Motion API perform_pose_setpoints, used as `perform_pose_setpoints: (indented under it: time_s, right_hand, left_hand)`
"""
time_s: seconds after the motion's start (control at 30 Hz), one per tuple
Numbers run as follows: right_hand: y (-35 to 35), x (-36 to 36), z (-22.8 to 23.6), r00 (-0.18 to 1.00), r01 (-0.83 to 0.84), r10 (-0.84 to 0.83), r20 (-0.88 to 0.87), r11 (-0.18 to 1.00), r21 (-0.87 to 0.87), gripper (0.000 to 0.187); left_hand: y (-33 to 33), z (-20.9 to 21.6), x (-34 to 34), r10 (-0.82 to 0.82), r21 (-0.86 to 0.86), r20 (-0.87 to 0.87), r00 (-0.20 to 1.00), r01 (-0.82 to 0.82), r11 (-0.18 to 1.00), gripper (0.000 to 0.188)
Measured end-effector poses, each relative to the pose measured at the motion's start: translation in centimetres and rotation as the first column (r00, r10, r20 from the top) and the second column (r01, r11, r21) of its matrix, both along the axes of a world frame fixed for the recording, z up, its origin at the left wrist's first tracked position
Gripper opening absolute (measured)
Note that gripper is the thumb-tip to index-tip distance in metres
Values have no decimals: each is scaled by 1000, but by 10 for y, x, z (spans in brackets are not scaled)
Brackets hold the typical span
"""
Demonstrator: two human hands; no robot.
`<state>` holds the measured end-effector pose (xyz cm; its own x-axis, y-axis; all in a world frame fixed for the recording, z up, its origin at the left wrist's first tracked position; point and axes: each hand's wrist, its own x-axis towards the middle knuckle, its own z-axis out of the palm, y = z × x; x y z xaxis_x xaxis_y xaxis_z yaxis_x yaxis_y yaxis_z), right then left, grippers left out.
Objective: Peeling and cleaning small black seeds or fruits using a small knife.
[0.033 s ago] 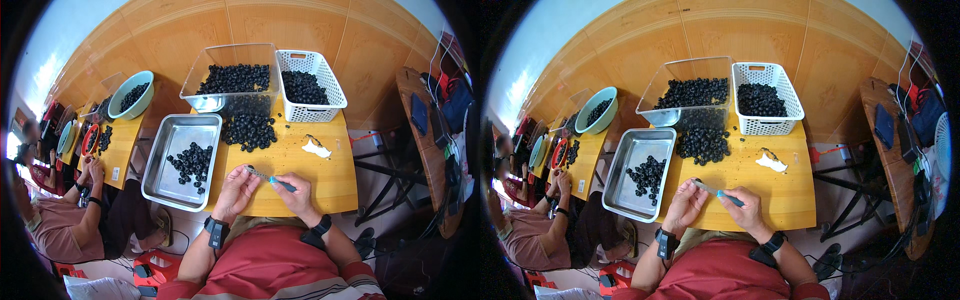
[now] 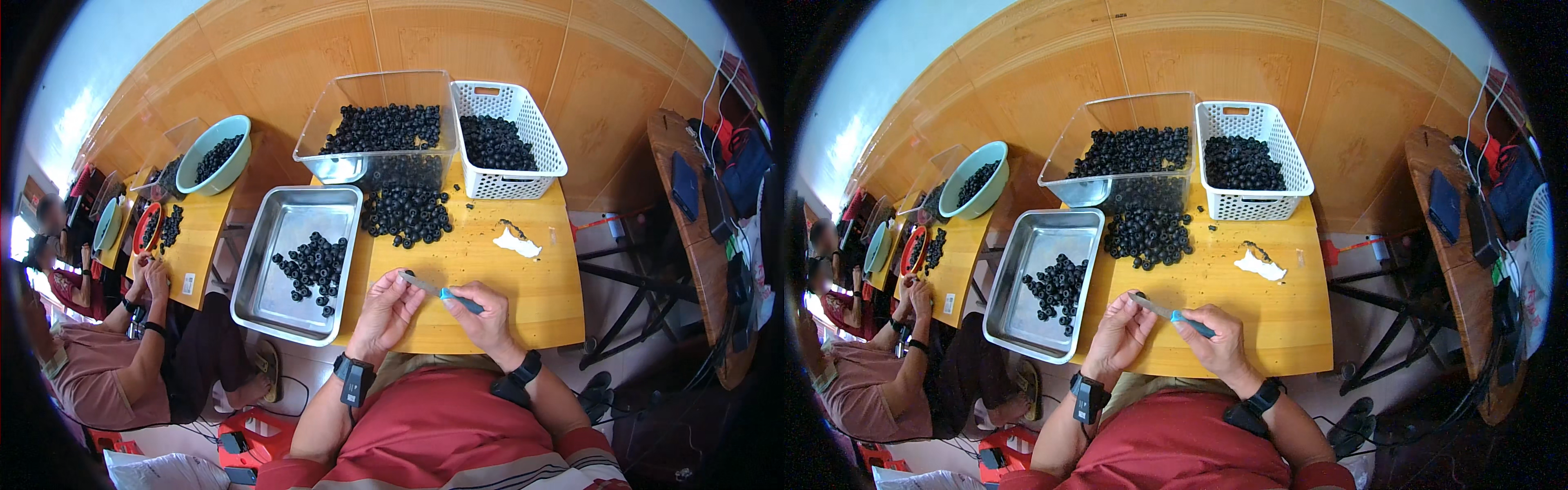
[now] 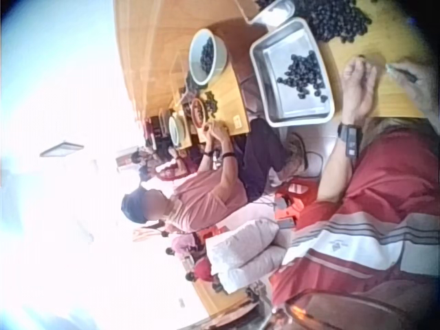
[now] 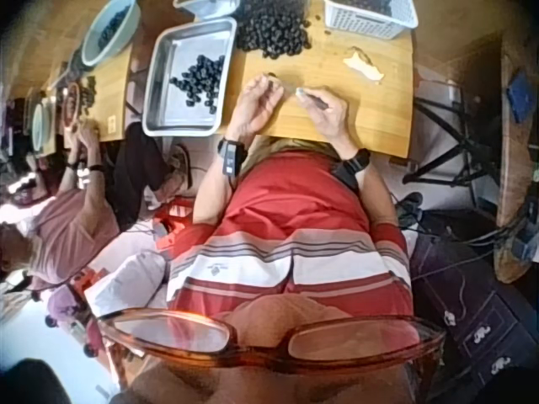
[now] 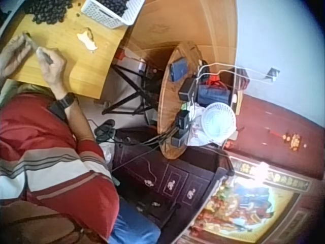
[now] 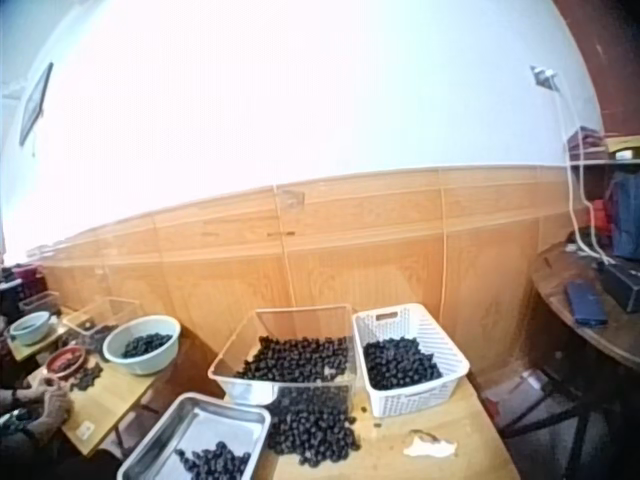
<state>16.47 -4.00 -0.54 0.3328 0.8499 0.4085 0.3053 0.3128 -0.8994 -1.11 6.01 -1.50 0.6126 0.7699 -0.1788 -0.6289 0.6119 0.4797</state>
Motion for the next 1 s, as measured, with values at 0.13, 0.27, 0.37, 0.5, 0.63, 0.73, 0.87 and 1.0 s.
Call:
perform_pose_setpoints:
  time_s: [0.13, 0.27, 0.37, 0.5, 0.63, 0.73, 0.87, 1.0]
  right_hand:
    - [2, -2, 0, 999, 18, -19, 29, 999, 47, 19]
    - [3, -1, -2, 998, 23, -27, 64, 998, 55, 18]
    - [2, -2, 0, 997, 27, -31, 74, 998, 60, 17]
    - [0, 0, 0, 989, 128, -122, 82, 989, -70, 17]
    - [4, 0, 3, 989, 135, -135, -52, 991, -12, 17]
    - [2, 1, 0, 993, 90, -93, -69, 995, -51, 18]
    - [2, 1, 4, 995, 91, -95, -37, 992, -83, 18]
    - [4, 3, -1, 993, 95, -98, -59, 994, -56, 18]
  left_hand:
    - [1, -7, -1, -17, -7, 55, 998, 18, 1000, 13]
    - [0, -6, -1, -19, -13, 53, 998, 20, 1000, 13]
    - [0, -11, -2, -28, 27, 85, 996, 26, 999, 13]
    - [-6, -3, -4, -38, 52, 122, 992, 32, 998, 13]
    - [-12, 12, -6, -76, 85, 138, 987, 65, 994, 12]
    - [-11, 8, -11, -47, 88, 114, 992, 37, 995, 12]
    - [-17, 22, -17, 5, 72, 54, 999, -9, 997, 12]
    - [-22, 48, -38, 135, 187, -173, 976, -102, 977, 12]
